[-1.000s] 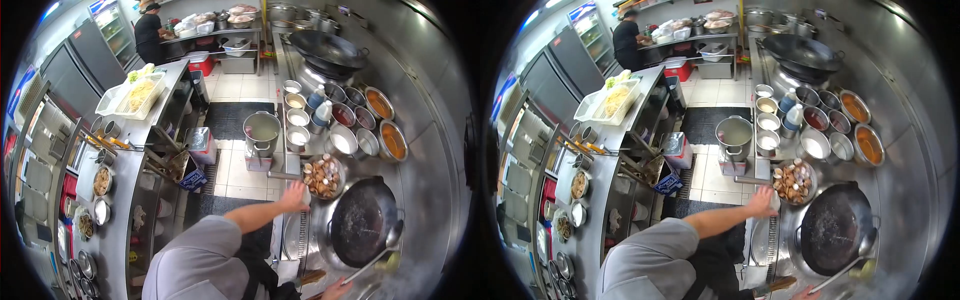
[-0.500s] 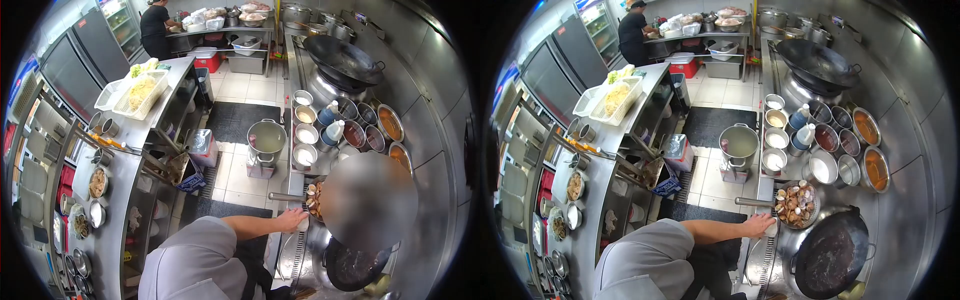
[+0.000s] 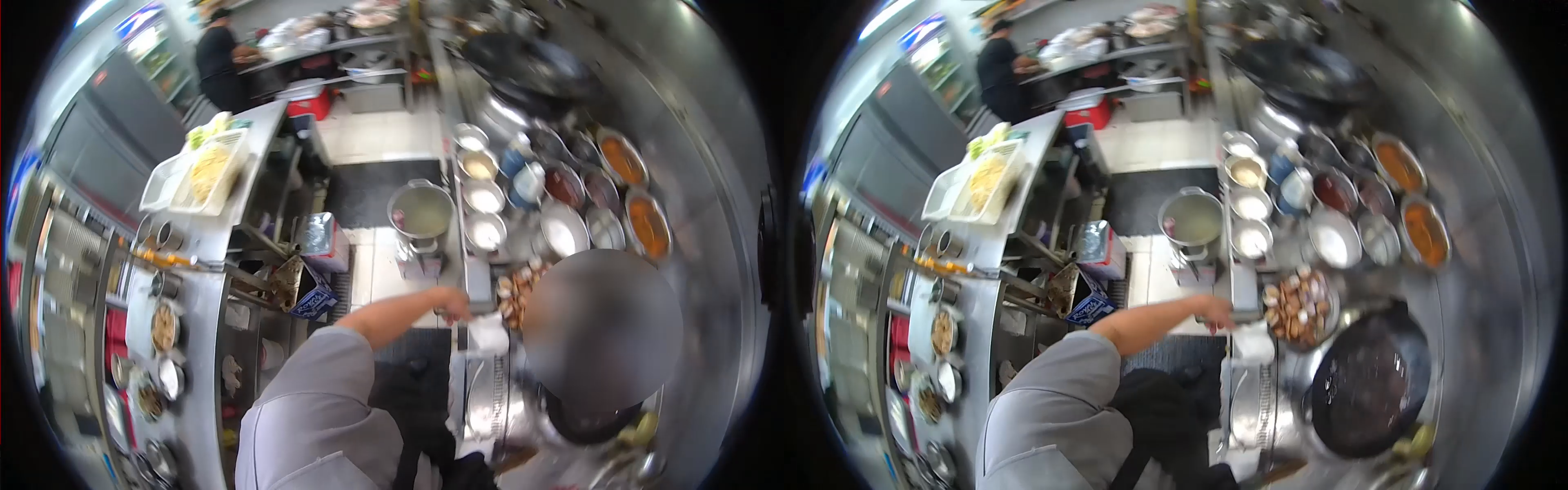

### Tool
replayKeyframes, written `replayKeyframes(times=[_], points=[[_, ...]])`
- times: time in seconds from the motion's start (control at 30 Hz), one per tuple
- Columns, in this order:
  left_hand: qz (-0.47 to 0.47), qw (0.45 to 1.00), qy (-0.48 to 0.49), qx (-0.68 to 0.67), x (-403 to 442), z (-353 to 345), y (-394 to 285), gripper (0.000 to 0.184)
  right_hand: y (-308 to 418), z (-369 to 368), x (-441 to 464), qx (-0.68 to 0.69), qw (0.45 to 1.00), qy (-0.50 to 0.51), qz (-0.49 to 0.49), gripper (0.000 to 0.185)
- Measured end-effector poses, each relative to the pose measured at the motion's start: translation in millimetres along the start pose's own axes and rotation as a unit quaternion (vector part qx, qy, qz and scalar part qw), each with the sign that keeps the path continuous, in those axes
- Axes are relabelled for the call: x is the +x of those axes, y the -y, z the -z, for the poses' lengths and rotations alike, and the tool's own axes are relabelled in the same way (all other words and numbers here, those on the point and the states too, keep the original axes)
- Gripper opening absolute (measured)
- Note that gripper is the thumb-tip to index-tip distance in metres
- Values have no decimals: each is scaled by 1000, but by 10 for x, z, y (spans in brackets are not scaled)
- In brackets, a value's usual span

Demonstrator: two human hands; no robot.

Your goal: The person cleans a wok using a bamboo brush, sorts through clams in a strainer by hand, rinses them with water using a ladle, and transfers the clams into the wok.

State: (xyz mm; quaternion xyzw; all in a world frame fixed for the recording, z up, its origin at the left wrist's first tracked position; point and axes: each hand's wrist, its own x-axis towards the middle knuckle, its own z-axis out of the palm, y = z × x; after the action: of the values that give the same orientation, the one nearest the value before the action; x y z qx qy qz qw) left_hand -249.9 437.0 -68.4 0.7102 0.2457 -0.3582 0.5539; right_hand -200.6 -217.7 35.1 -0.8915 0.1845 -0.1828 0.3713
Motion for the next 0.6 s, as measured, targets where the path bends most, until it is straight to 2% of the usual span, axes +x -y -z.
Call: replayKeyframes(times=[0.03,0.07,0.1,0.17,0.23,0.43,0.6], points=[[-11,994,39,-103,15,9,60,57,-72,96,-4,-27,999,-15,-28,61],[-14,976,79,-204,58,-37,100,59,-269,24,71,131,989,-39,-62,27],[-13,971,88,-220,73,-76,91,56,-120,86,-29,256,958,-40,-121,28],[-19,968,80,-235,1,-228,7,50,144,231,-200,284,954,1,-95,26],[-33,970,54,-233,-89,-296,-54,45,178,352,-232,280,952,-1,-123,24],[-63,976,18,-207,-252,-355,-150,31,143,616,-349,296,948,-26,-112,25],[-78,973,4,-216,-381,-352,-199,28,104,739,-382,291,948,-38,-125,23]])
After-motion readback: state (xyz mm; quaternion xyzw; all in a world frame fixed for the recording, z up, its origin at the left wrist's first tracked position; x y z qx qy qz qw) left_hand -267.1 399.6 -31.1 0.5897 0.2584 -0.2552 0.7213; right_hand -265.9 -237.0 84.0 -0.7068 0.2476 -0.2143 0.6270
